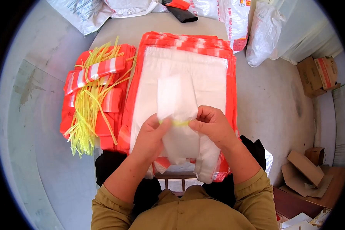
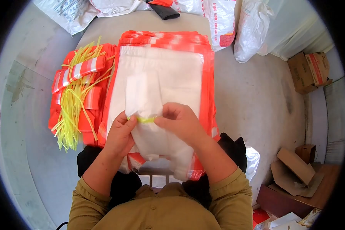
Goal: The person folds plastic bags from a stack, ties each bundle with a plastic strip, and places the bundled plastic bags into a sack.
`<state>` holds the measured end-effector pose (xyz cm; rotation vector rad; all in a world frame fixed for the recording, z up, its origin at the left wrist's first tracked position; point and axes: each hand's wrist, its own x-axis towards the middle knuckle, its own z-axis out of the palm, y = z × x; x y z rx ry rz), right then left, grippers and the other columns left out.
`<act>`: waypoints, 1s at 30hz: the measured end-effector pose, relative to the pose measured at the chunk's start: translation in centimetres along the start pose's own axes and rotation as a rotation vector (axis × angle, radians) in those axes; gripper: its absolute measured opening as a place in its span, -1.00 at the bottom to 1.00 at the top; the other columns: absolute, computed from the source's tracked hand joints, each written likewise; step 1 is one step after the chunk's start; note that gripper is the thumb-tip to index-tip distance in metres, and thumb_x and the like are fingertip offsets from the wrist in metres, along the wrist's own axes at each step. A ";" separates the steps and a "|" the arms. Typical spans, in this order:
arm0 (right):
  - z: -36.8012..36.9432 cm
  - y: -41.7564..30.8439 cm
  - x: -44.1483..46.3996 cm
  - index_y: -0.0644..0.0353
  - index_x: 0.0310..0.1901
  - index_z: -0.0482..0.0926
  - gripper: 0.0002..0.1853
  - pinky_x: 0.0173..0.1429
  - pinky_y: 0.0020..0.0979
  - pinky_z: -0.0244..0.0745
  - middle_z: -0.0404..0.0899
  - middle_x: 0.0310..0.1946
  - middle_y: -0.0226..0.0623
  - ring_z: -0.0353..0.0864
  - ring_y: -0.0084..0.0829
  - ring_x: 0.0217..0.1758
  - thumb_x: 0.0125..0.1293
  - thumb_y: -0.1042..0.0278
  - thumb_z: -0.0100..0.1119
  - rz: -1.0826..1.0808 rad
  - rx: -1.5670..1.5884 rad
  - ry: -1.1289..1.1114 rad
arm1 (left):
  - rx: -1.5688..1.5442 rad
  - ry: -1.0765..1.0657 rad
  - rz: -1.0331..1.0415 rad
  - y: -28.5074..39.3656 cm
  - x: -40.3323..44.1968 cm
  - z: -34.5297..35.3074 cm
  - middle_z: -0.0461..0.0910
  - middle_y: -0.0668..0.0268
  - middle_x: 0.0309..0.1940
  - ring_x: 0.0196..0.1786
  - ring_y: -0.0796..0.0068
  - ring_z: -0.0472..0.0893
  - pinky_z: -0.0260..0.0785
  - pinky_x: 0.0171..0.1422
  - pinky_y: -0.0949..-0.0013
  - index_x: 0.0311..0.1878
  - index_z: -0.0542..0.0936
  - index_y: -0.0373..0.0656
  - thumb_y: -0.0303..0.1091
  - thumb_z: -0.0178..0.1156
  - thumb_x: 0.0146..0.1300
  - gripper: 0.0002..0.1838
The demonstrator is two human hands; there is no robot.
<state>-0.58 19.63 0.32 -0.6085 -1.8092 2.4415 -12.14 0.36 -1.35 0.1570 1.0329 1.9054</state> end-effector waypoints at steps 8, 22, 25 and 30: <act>0.2 0.9 0.2 0.25 -0.23 0.62 -0.87 -0.17 -0.59 0.44 0.59 -0.34 -0.58 0.53 -0.77 -0.24 0.38 0.45 0.43 -0.055 -0.123 0.114 | 0.055 0.072 0.069 -0.8 0.4 -0.4 0.78 0.28 0.06 0.07 0.53 0.72 0.56 0.25 0.35 0.22 0.68 -0.27 -0.39 0.19 0.63 -0.75; 1.0 -0.1 0.0 0.31 0.22 0.62 -0.64 0.18 -0.43 0.63 0.75 0.07 -0.31 0.72 -0.55 0.06 0.44 0.50 0.39 -0.054 0.081 0.040 | 0.297 0.075 0.013 -0.8 0.1 -0.5 0.77 0.32 0.04 0.05 0.57 0.72 0.57 0.20 0.40 0.30 0.64 -0.29 -0.38 0.15 0.63 -0.68; 1.0 -0.1 -0.3 0.34 0.28 0.61 -0.61 0.19 -0.39 0.63 0.75 0.06 -0.31 0.71 -0.53 0.06 0.46 0.51 0.32 -0.096 0.026 0.075 | 0.258 0.039 -0.013 -0.4 0.0 0.3 0.75 0.27 0.09 0.10 0.53 0.71 0.57 0.23 0.37 0.42 0.53 -0.31 -0.44 0.21 0.57 -0.58; 0.5 0.5 0.2 0.32 0.33 0.57 -0.58 0.23 -0.39 0.61 0.73 0.12 -0.28 0.70 -0.49 0.11 0.48 0.52 0.30 -0.244 0.024 0.241 | 0.457 -0.049 -0.039 -1.4 0.0 0.4 0.64 0.10 0.31 0.32 0.37 0.64 0.45 0.47 0.25 0.67 0.12 -0.20 -0.54 0.27 0.50 -0.22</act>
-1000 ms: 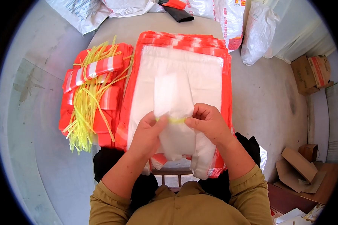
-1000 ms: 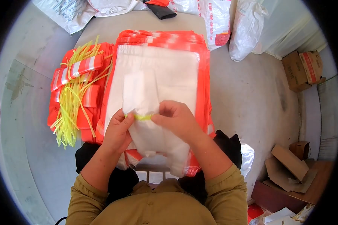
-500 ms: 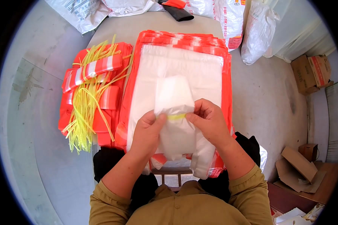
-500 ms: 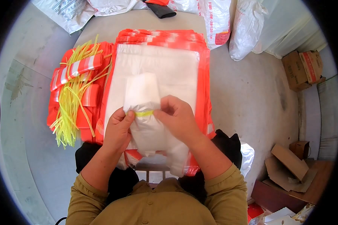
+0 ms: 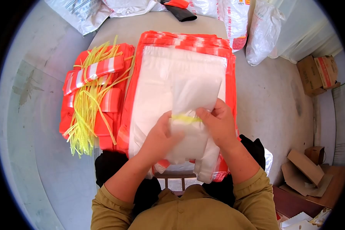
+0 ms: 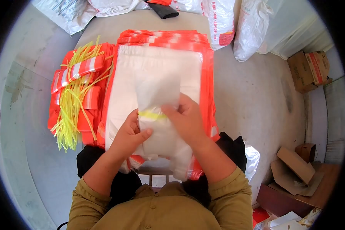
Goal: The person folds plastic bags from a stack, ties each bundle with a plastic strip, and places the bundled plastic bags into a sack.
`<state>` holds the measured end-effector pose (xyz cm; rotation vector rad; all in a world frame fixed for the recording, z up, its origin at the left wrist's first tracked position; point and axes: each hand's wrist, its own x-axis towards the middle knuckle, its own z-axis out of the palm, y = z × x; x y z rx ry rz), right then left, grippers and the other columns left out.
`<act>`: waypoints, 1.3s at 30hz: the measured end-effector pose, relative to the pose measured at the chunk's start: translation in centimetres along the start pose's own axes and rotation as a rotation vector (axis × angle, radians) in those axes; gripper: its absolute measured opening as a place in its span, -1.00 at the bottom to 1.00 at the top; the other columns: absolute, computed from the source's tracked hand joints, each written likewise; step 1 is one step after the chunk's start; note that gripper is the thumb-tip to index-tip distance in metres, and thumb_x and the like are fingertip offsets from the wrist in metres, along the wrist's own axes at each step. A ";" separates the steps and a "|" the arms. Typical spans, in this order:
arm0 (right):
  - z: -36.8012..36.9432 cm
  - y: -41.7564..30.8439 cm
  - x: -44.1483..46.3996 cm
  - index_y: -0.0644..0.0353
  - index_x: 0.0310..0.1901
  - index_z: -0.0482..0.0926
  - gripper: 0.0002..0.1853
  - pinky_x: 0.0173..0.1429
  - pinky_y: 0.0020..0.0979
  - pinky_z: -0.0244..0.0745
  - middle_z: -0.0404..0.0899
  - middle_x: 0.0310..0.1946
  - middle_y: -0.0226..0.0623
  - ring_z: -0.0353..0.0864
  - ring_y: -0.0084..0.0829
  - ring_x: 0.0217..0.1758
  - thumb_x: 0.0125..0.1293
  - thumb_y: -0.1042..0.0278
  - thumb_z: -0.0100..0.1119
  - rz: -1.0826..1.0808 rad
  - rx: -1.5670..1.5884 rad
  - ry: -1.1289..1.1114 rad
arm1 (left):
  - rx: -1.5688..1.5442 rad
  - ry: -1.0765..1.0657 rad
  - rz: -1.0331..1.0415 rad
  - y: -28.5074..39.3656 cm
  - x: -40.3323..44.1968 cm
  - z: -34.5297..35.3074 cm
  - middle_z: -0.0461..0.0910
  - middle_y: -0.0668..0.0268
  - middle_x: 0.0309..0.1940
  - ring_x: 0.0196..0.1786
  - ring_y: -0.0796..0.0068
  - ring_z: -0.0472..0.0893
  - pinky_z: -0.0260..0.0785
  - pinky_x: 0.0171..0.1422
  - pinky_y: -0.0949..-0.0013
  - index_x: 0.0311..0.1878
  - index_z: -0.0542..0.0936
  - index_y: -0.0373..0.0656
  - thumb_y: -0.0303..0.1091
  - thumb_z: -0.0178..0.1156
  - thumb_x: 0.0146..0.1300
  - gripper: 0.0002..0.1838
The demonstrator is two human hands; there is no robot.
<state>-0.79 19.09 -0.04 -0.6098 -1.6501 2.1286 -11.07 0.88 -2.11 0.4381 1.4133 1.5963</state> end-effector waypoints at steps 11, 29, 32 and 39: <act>-1.8 -0.5 1.2 0.20 0.41 0.55 -0.44 0.65 0.06 0.20 0.41 0.55 -0.14 0.30 -0.01 0.64 0.40 0.28 0.35 -0.722 -1.222 -0.262 | 0.146 -0.064 -0.017 0.0 0.1 -0.3 0.64 0.12 0.21 0.23 0.43 0.65 0.49 0.36 0.33 0.66 0.01 -0.11 -0.71 0.14 0.44 -0.17; -0.7 1.2 3.8 0.14 0.42 0.57 -0.40 0.77 0.09 -0.06 0.33 0.63 -0.17 0.10 -0.07 0.76 0.60 -0.14 0.06 -0.572 -1.284 -0.445 | 0.154 -0.088 -0.018 -0.5 0.3 -0.1 0.62 0.35 0.10 0.08 0.62 0.61 0.50 0.19 0.44 0.23 0.54 -0.24 -0.72 0.16 0.35 -0.60; -1.3 0.8 4.1 0.15 0.46 0.54 -0.41 0.80 0.07 -0.13 0.28 0.66 -0.17 0.07 -0.04 0.77 0.61 -0.08 0.03 -0.534 -1.299 -0.458 | 0.139 -0.112 -0.097 -0.1 0.2 -0.3 0.59 0.32 0.16 0.20 0.61 0.62 0.49 0.28 0.46 0.23 0.51 -0.27 -0.79 0.09 0.35 -0.58; -3.3 0.0 4.1 0.21 0.37 0.61 -0.56 0.53 -0.13 0.37 0.61 0.31 -0.03 0.53 -0.11 0.44 0.59 0.19 0.12 -0.511 -0.668 0.002 | -0.120 -0.116 -0.156 0.8 0.0 -0.6 0.61 0.32 0.14 0.23 0.56 0.63 0.50 0.33 0.43 0.19 0.53 -0.23 -0.81 0.13 0.30 -0.57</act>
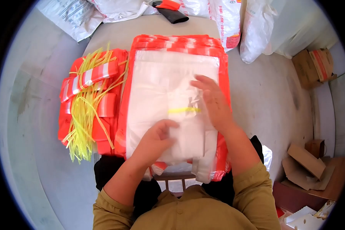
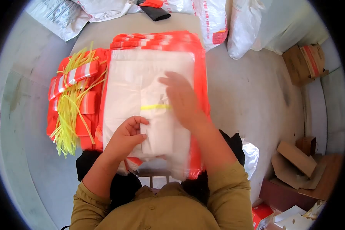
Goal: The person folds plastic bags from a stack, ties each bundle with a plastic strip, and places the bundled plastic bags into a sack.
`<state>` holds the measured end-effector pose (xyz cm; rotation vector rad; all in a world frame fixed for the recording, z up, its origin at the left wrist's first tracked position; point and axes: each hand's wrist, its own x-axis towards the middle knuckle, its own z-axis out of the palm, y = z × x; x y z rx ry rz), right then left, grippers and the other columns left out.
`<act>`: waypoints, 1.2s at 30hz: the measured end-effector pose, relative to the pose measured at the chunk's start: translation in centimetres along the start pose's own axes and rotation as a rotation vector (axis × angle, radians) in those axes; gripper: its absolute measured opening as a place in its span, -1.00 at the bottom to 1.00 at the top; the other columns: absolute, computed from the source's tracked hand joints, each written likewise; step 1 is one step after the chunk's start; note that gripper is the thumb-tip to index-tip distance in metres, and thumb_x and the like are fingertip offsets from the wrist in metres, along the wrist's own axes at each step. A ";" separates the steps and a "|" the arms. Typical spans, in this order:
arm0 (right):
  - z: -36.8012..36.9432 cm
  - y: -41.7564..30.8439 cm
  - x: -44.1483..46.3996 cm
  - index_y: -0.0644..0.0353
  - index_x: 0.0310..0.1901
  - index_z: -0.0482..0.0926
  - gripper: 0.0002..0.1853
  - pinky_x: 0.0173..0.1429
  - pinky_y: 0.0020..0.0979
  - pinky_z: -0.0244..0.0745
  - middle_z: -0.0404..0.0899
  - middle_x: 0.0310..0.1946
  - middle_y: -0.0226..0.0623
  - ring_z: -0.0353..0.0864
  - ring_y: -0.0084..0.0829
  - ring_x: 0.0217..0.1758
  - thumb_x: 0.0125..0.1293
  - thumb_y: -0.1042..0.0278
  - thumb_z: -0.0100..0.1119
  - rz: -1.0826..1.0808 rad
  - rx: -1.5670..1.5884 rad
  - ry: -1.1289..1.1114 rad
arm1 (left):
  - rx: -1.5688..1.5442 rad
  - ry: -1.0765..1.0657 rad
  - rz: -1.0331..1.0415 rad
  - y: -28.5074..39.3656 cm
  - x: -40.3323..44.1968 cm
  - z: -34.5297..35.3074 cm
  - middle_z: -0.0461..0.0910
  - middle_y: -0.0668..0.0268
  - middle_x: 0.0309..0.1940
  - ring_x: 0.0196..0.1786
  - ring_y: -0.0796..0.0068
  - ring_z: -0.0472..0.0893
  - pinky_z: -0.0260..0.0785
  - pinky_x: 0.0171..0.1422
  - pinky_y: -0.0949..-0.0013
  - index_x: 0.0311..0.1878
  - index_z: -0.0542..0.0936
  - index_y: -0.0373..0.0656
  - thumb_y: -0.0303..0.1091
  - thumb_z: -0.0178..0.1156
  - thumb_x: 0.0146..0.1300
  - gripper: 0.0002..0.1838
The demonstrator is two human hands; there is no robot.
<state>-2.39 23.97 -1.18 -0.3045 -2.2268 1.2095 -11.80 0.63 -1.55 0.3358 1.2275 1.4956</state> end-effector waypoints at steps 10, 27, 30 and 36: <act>-1.2 -2.1 -4.1 0.13 0.55 0.43 -0.37 0.11 -0.36 0.52 0.67 -0.06 -0.25 0.62 -0.41 0.00 0.48 0.26 0.27 0.500 0.309 -0.355 | 0.007 -0.041 0.004 0.8 0.0 0.2 0.67 0.38 -0.04 0.06 0.54 0.69 0.56 0.19 0.42 0.26 0.51 -0.16 -0.74 0.21 0.32 -0.53; -8.8 -1.2 -5.5 0.20 0.45 0.56 -0.46 0.41 -0.37 0.49 0.47 0.46 -0.15 0.57 -0.44 0.33 0.44 0.56 0.19 0.318 0.288 -0.091 | 1.773 0.443 0.598 0.5 1.6 -2.0 0.29 0.06 0.66 0.72 -0.12 0.18 0.01 0.72 -0.29 0.57 0.44 -0.12 -0.11 0.33 0.35 -0.25; -13.8 -3.1 -7.7 0.24 0.46 0.54 -0.46 0.34 -0.40 0.55 0.54 0.36 -0.26 0.63 -0.48 0.23 0.45 0.58 0.18 0.370 0.476 0.022 | 1.815 0.451 0.572 0.3 1.6 -2.0 0.28 0.06 0.67 0.72 -0.08 0.17 -0.01 0.74 -0.28 0.58 0.42 -0.11 -0.06 0.32 0.38 -0.25; -25.0 -1.6 -22.6 0.25 0.47 0.53 -0.43 0.27 -0.42 0.61 0.64 0.26 -0.27 0.67 -0.48 0.18 0.42 0.59 0.17 0.593 0.276 0.361 | 1.863 0.427 0.635 -0.5 2.4 -3.3 0.29 0.03 0.66 0.72 -0.12 0.18 -0.01 0.73 -0.24 0.60 0.39 -0.15 -0.15 0.26 0.41 -0.28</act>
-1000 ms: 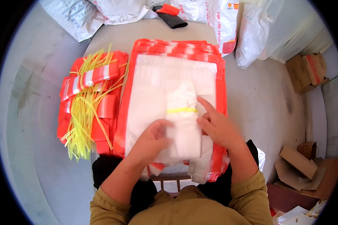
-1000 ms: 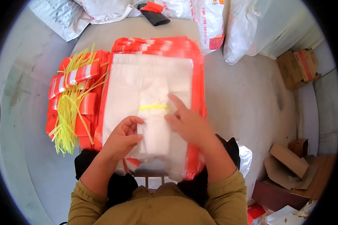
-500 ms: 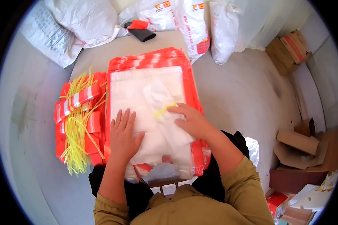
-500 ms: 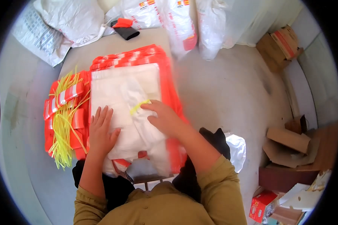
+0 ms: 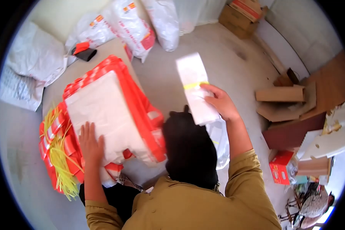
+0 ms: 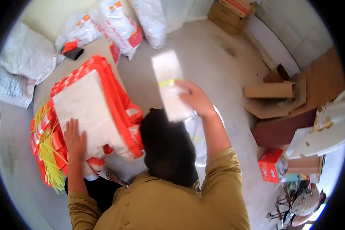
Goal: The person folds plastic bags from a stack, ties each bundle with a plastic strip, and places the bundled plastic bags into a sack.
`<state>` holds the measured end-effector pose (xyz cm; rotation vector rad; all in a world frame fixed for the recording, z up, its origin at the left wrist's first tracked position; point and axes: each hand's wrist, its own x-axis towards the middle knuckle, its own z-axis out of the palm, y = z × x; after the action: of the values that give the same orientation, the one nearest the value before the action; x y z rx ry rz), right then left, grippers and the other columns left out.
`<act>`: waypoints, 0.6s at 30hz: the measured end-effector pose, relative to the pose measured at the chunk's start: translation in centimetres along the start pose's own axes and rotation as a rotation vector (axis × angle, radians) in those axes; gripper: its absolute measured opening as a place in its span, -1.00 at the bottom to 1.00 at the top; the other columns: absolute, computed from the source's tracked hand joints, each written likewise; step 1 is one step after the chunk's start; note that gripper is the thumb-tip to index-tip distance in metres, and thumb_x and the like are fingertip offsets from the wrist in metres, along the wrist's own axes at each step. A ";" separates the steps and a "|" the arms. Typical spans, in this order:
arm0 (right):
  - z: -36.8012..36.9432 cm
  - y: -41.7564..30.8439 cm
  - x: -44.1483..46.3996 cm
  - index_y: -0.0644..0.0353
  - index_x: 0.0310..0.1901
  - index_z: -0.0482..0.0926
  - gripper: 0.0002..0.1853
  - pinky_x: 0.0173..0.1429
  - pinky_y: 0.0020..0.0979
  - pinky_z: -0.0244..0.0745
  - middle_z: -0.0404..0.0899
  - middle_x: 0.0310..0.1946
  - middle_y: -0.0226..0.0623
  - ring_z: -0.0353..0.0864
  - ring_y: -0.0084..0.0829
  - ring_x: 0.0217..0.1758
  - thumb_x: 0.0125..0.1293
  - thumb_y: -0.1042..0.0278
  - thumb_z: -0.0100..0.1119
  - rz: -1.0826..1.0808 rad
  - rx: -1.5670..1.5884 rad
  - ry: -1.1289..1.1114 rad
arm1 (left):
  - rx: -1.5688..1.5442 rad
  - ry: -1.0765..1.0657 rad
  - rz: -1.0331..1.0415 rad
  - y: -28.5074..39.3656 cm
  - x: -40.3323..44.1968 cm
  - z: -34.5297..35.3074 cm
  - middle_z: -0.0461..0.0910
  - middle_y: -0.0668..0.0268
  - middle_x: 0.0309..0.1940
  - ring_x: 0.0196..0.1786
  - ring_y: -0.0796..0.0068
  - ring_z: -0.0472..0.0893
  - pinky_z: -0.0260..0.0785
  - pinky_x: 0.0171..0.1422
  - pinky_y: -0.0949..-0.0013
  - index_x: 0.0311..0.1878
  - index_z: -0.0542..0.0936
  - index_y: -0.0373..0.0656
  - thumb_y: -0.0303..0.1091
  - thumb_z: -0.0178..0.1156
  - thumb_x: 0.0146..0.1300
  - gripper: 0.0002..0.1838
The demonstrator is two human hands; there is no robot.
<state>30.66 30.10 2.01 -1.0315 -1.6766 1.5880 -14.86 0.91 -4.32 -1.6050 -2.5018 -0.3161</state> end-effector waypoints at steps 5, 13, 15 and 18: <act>-8.9 14.7 -11.9 0.26 0.42 0.60 -0.41 0.29 -0.40 0.61 0.67 0.24 -0.22 0.68 -0.44 0.18 0.32 0.59 0.18 0.264 -0.152 0.214 | 0.019 0.032 0.033 0.3 -0.3 0.0 0.29 0.04 0.66 0.72 -0.09 0.20 -0.01 0.73 -0.19 0.61 0.39 -0.12 -0.24 0.22 0.42 -0.30; -8.0 37.9 -23.3 0.28 0.39 0.62 -0.37 0.06 -0.37 0.65 0.74 0.12 -0.11 0.75 -0.35 -0.05 0.21 0.59 0.20 0.730 -0.061 0.445 | 0.111 -0.029 0.001 0.0 0.0 0.7 0.24 0.14 0.70 0.75 0.01 0.13 -0.07 0.76 -0.20 0.64 0.33 -0.11 -0.24 0.12 0.47 -0.32; -7.7 38.6 -22.0 0.29 0.39 0.62 -0.37 0.03 -0.38 0.65 0.74 0.11 -0.13 0.75 -0.37 -0.07 0.22 0.59 0.21 0.783 0.017 0.490 | 0.117 -0.031 0.020 -0.4 -0.1 0.9 0.23 0.14 0.70 0.76 0.01 0.12 -0.08 0.77 -0.17 0.64 0.32 -0.12 -0.26 0.11 0.46 -0.31; -8.2 38.1 -18.3 0.27 0.38 0.63 -0.40 -0.03 -0.42 0.64 0.74 0.08 -0.17 0.72 -0.40 -0.14 0.24 0.58 0.20 0.694 0.018 0.567 | 0.142 -0.026 0.047 -0.9 -0.1 1.2 0.24 0.13 0.70 0.76 0.01 0.12 -0.10 0.77 -0.15 0.65 0.29 -0.13 -0.28 0.10 0.45 -0.29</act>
<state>52.05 18.05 -33.41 -1.9740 -0.9573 1.4709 -15.71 0.79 -5.58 -1.6192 -2.4398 -0.1097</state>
